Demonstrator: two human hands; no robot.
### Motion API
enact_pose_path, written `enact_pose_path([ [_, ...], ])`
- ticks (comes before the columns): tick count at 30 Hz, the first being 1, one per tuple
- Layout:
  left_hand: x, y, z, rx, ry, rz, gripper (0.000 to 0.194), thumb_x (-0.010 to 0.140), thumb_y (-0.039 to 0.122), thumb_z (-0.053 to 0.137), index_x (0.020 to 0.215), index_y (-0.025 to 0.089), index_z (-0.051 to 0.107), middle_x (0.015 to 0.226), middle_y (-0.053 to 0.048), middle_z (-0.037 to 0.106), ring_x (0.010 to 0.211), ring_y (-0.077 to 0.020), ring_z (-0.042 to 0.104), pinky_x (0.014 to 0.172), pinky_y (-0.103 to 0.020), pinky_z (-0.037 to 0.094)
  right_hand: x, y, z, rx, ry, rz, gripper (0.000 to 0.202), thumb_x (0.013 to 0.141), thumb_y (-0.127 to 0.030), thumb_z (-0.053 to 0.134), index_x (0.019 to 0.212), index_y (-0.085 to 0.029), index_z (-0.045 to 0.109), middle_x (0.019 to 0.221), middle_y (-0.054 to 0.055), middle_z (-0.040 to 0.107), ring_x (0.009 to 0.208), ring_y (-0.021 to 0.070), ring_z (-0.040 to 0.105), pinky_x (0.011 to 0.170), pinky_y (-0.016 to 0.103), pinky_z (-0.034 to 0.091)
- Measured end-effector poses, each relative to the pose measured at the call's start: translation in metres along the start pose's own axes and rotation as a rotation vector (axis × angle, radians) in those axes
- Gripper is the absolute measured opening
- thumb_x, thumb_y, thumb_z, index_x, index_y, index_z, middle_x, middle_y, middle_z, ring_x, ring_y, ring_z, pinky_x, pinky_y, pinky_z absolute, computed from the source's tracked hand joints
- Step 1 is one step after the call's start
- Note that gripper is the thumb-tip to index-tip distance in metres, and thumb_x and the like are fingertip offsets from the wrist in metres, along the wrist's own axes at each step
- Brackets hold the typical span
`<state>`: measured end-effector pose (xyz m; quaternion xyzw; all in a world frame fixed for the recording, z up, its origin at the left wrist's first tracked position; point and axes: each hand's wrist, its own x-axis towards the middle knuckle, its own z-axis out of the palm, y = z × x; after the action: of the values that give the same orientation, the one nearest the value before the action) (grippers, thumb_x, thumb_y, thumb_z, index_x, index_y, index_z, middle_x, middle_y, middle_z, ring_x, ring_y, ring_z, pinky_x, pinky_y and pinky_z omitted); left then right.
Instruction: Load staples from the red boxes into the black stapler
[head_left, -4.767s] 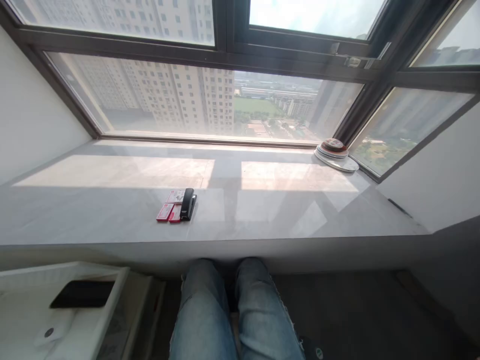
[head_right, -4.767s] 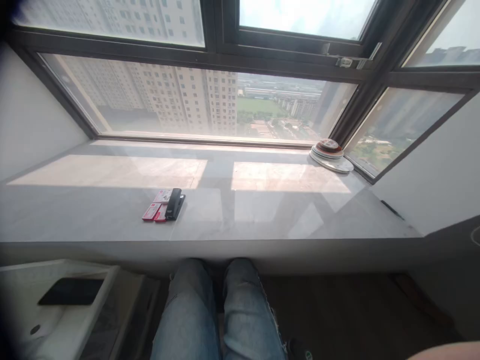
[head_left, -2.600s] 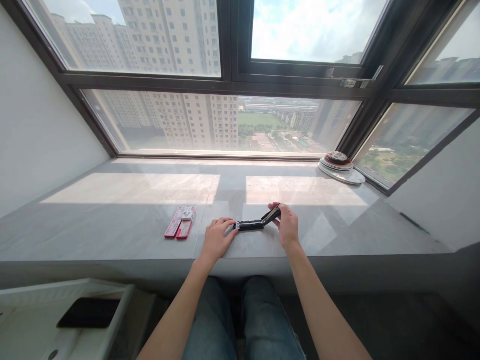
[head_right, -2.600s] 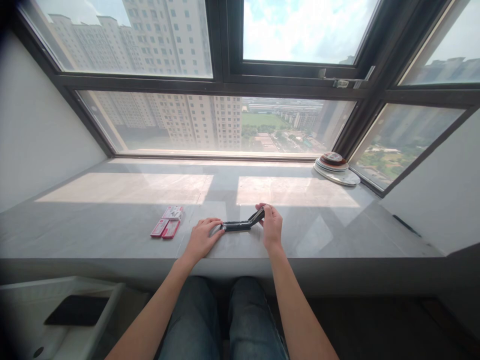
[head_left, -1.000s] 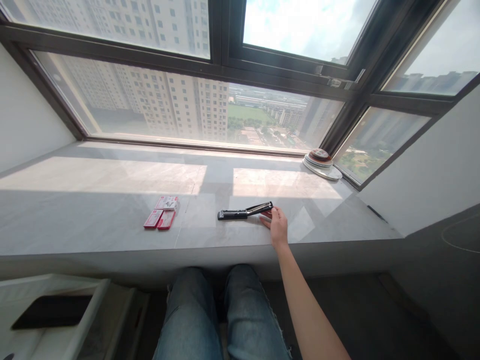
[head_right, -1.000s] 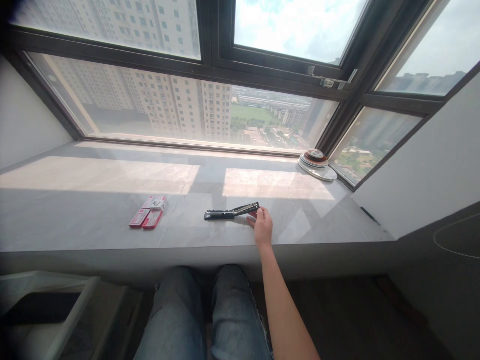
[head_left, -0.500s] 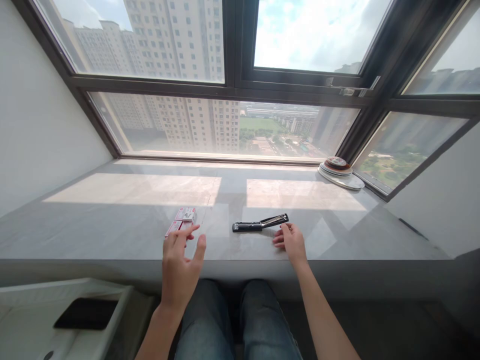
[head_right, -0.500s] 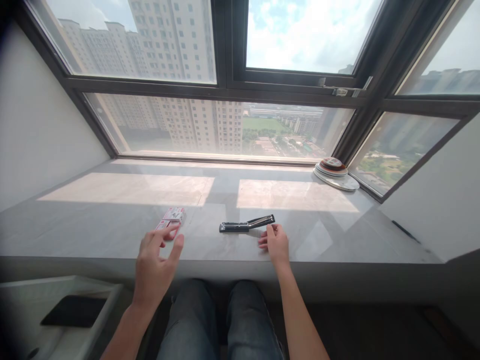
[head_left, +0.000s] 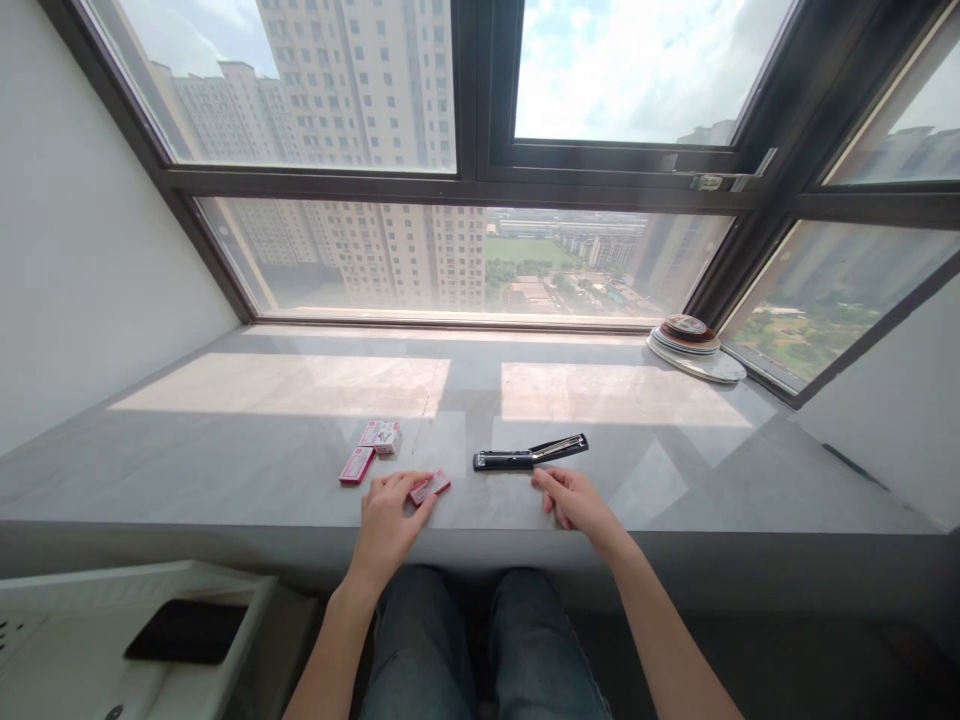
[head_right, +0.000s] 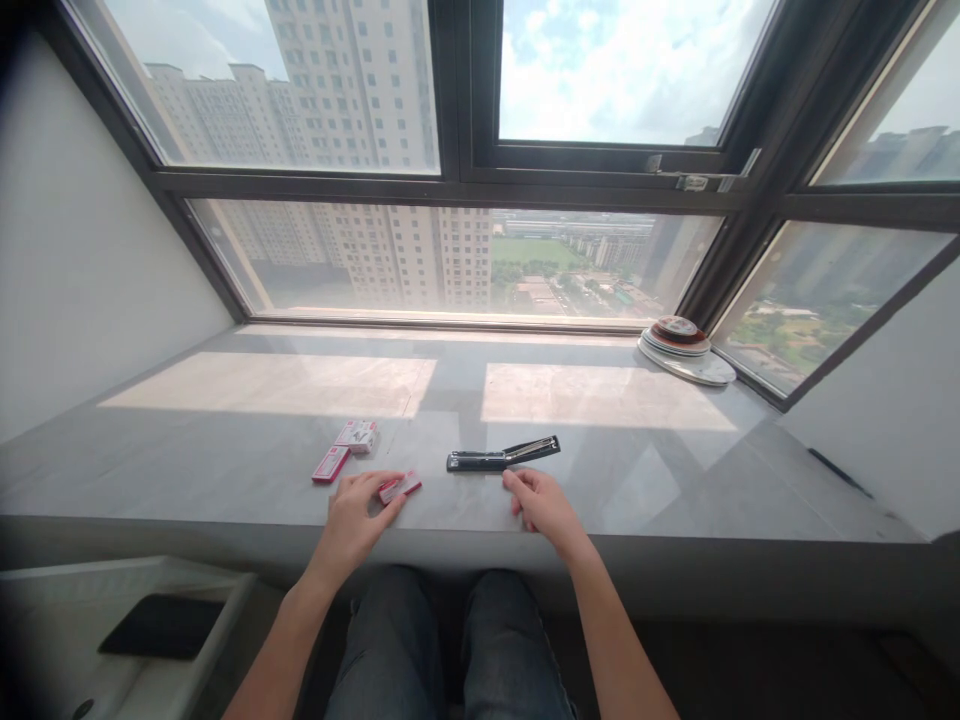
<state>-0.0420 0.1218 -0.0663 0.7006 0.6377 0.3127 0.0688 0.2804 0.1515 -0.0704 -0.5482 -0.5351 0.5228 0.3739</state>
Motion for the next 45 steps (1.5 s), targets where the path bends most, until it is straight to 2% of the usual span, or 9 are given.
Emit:
enact_pose_path([
  [4,0.008,0.044,0.032,-0.241,-0.145,0.138,0.054,0.083,0.033,0.075,0.134,0.032,0.057,0.114,-0.002,0.070,0.113,-0.0257,0.056,0.100,-0.041,0.041,0.006,-0.013,0.020,-0.027,-0.227,0.052,0.044,0.090,-0.060,0.060,0.091,-0.016,0.068,0.057,-0.002,0.059,0.036,0.0069,0.035,0.036,0.018,0.021],
  [8,0.020,0.067,0.049,-0.354,-0.214,0.226,0.051,0.080,0.034,0.079,0.128,0.030,0.062,0.112,-0.003,0.070,0.112,-0.0256,0.058,0.098,-0.040,0.045,0.017,-0.008,0.018,-0.153,-0.149,0.049,0.036,0.086,-0.051,0.067,0.074,-0.016,0.065,0.049,-0.004,0.049,0.039,0.0079,0.034,0.039,0.019,0.020],
  [14,0.024,0.056,0.046,-0.431,-0.234,0.216,0.041,0.085,0.036,0.074,0.123,0.027,0.065,0.113,-0.006,0.067,0.109,-0.0254,0.060,0.099,-0.040,0.048,0.017,0.008,-0.018,-0.282,-0.052,0.024,0.038,0.090,-0.053,0.061,0.075,-0.018,0.063,0.051,-0.001,0.056,0.043,0.0117,0.041,0.044,0.022,0.027],
  [20,0.022,0.056,0.045,-0.446,-0.226,0.205,0.047,0.085,0.036,0.074,0.130,0.028,0.062,0.116,-0.005,0.068,0.112,-0.0256,0.060,0.101,-0.041,0.048,0.007,-0.025,-0.015,-0.691,0.210,-0.268,0.014,0.084,-0.038,0.072,0.086,-0.024,0.071,0.063,0.000,0.062,0.060,0.0179,0.055,0.054,0.025,0.028],
  [23,0.021,0.056,0.045,-0.442,-0.237,0.196,0.048,0.085,0.037,0.074,0.131,0.027,0.062,0.119,-0.007,0.067,0.113,-0.0261,0.060,0.100,-0.040,0.048,0.013,-0.048,0.008,-0.889,0.066,-0.415,0.005,0.083,-0.030,0.073,0.085,-0.028,0.077,0.070,0.002,0.067,0.068,0.0210,0.059,0.058,0.027,0.030],
  [28,0.022,0.053,0.047,-0.426,-0.227,0.204,0.048,0.083,0.036,0.075,0.129,0.029,0.063,0.117,-0.004,0.069,0.110,-0.0252,0.060,0.097,-0.038,0.047,0.031,-0.067,0.036,-1.139,-0.102,-0.445,0.010,0.075,-0.015,0.074,0.073,-0.024,0.078,0.069,0.007,0.067,0.069,0.0240,0.062,0.065,0.029,0.034],
  [33,0.022,0.052,0.050,-0.431,-0.223,0.206,0.048,0.082,0.035,0.076,0.128,0.031,0.063,0.115,-0.003,0.069,0.106,-0.0242,0.060,0.095,-0.037,0.047,0.027,-0.063,0.018,-0.919,-0.197,-0.532,0.010,0.084,-0.021,0.067,0.086,-0.023,0.076,0.073,0.001,0.069,0.070,0.0178,0.061,0.065,0.025,0.036],
  [41,0.019,0.055,0.042,-0.444,-0.153,0.188,0.055,0.084,0.040,0.074,0.135,0.028,0.056,0.119,-0.005,0.065,0.110,-0.0250,0.059,0.097,-0.037,0.045,0.002,-0.014,-0.032,-0.606,0.010,-0.427,0.035,0.092,-0.039,0.065,0.120,-0.020,0.070,0.082,0.001,0.067,0.066,0.0162,0.056,0.065,0.027,0.043],
  [45,0.012,0.067,0.046,-0.431,-0.164,0.067,0.025,0.097,0.042,0.055,0.114,0.024,0.061,0.093,-0.003,0.067,0.081,-0.0192,0.061,0.078,-0.031,0.046,-0.005,-0.007,-0.030,-0.598,-0.057,-0.416,0.039,0.086,-0.046,0.073,0.117,-0.021,0.073,0.095,0.004,0.069,0.074,0.0181,0.059,0.067,0.027,0.045],
])
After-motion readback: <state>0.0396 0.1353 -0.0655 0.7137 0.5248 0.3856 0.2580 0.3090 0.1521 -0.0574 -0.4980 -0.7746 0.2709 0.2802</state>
